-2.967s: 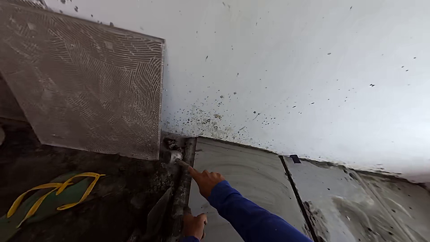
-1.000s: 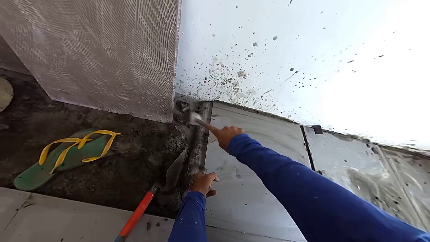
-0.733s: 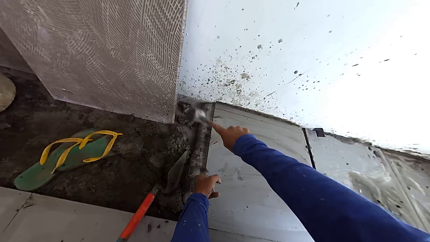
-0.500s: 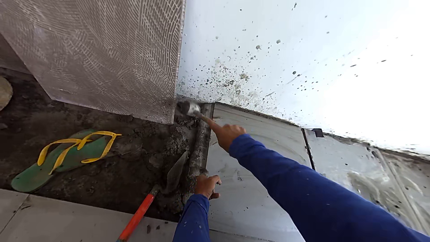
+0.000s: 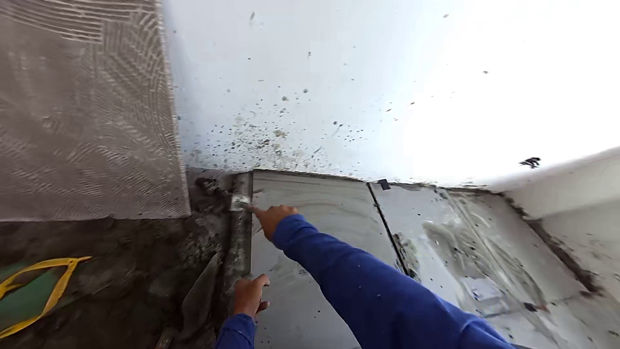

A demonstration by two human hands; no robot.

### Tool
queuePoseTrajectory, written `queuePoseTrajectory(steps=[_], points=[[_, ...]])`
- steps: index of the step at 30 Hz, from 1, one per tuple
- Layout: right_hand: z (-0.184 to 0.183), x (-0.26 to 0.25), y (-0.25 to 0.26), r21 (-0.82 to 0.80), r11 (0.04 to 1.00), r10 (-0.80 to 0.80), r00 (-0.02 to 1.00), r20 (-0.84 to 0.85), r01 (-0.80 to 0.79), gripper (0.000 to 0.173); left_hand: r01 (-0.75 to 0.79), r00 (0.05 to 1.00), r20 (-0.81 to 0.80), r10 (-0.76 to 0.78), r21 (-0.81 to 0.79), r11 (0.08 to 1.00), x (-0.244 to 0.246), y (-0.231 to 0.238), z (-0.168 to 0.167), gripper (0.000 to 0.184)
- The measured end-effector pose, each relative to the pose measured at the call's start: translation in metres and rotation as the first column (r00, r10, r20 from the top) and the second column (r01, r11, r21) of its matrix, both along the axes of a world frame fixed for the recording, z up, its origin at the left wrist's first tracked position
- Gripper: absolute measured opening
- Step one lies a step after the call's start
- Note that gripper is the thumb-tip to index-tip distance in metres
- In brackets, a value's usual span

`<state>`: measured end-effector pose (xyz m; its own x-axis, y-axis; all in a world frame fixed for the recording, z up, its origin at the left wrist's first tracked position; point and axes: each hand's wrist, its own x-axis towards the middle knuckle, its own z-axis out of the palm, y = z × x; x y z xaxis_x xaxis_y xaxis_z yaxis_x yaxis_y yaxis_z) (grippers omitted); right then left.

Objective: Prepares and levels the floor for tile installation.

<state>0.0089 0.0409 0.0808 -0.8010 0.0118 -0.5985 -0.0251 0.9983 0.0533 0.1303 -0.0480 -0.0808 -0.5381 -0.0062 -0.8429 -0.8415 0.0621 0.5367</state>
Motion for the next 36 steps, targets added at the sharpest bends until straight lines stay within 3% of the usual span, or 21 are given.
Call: queuePoseTrajectory(steps=[4, 8, 10, 13, 16, 18, 21, 25, 28, 30, 33, 36], points=[[0.005, 0.015, -0.006, -0.096, 0.995, -0.009, 0.999, -0.047, 0.005, 0.081, 0.13, 0.99, -0.018, -0.138, -0.244, 0.961, -0.011, 0.005, -0.005, 0.027], [-0.011, 0.017, 0.001, -0.142, 0.985, 0.087, 0.992, -0.091, -0.1, 0.083, 0.085, 0.995, -0.03, -0.098, -0.302, 0.95, -0.01, 0.011, -0.011, 0.029], [-0.021, 0.008, 0.01, -0.101, 0.993, 0.049, 0.997, -0.058, -0.055, 0.077, 0.058, 0.997, -0.036, -0.072, -0.295, 0.954, -0.01, 0.012, -0.009, 0.029], [0.004, -0.008, -0.008, -0.079, 0.996, -0.034, 0.999, -0.021, 0.033, 0.061, -0.039, 0.996, -0.087, 0.018, -0.248, 0.968, -0.01, 0.011, -0.011, 0.029], [0.003, 0.009, -0.009, -0.146, 0.987, 0.051, 0.992, -0.115, -0.068, 0.07, -0.118, 0.992, -0.072, 0.107, -0.182, 0.976, -0.004, 0.011, -0.012, 0.034], [-0.01, 0.008, 0.004, -0.122, 0.988, 0.084, 0.995, -0.053, -0.089, 0.076, -0.139, 0.99, -0.058, 0.132, -0.158, 0.978, -0.003, 0.01, -0.011, 0.037], [-0.011, -0.009, -0.008, -0.009, 1.0, 0.011, 1.0, -0.009, -0.011, 0.061, -0.136, 0.99, -0.043, 0.132, -0.114, 0.984, -0.002, 0.01, -0.006, 0.037], [-0.009, 0.007, -0.006, -0.058, 0.992, 0.103, 0.992, -0.077, -0.108, 0.077, -0.119, 0.993, -0.021, 0.117, -0.074, 0.99, 0.004, 0.01, -0.007, 0.036], [-0.021, -0.007, 0.001, 0.041, 0.998, 0.052, 0.999, -0.015, -0.051, 0.073, -0.097, 0.995, -0.011, 0.097, -0.063, 0.993, 0.004, 0.008, -0.003, 0.035], [-0.001, -0.016, -0.014, 0.062, 0.997, 0.043, 0.999, -0.001, -0.043, 0.071, -0.08, 0.997, -0.018, 0.079, -0.061, 0.995, 0.0, 0.007, -0.002, 0.036], [0.006, 0.0, -0.012, 0.019, 0.994, 0.113, 0.993, -0.031, -0.112, 0.082, -0.058, 0.998, 0.002, 0.058, -0.044, 0.997, 0.001, 0.006, -0.002, 0.035], [-0.003, -0.004, 0.0, 0.068, 0.991, 0.109, 0.991, 0.076, -0.114, 0.068, 0.007, 1.0, 0.015, -0.007, -0.014, 1.0, -0.006, -0.004, 0.005, 0.036]])
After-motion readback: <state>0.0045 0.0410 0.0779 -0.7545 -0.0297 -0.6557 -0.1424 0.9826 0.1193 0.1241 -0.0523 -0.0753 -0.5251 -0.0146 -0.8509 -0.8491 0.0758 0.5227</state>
